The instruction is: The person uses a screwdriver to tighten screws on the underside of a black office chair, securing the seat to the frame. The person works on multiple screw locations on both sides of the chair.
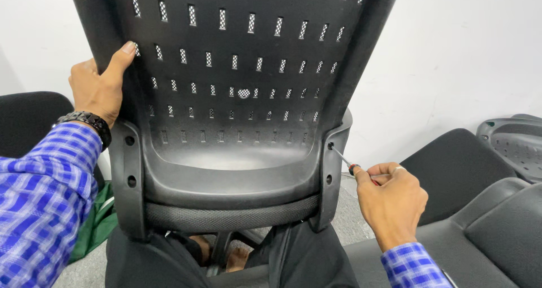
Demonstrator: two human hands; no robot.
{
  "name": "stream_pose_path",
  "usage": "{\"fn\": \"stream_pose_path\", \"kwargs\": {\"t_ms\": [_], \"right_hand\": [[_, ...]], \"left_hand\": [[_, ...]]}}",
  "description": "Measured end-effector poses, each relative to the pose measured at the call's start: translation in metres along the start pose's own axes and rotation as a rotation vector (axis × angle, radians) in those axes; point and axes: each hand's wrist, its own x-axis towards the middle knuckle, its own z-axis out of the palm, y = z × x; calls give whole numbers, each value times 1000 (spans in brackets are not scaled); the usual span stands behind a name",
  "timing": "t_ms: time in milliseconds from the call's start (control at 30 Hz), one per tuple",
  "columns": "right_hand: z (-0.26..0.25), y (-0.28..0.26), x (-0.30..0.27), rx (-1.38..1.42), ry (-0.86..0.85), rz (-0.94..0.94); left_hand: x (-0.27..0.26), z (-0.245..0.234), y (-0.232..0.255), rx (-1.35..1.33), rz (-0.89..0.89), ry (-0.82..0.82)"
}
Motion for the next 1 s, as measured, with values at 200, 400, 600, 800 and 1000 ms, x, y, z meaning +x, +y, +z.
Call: {"fn": "stream_pose_path", "kwargs": {"t_ms": [200, 400, 600, 800, 1000], "right_hand": [[-1, 3, 6, -67, -54, -50], [-6, -2, -3, -61, -65, 54], [-2, -3, -1, -52, -127, 55], [-6, 4, 0, -20, -61, -61], [-2, -2, -4, -122, -144, 55]], "left_hand": [[-3, -1, 0, -130, 82, -30], [2, 1, -7, -26, 5, -15], [4, 2, -11, -1, 30, 4], [3, 2, -14, -72, 104, -13], [7, 3, -20, 0, 84, 13]]}}
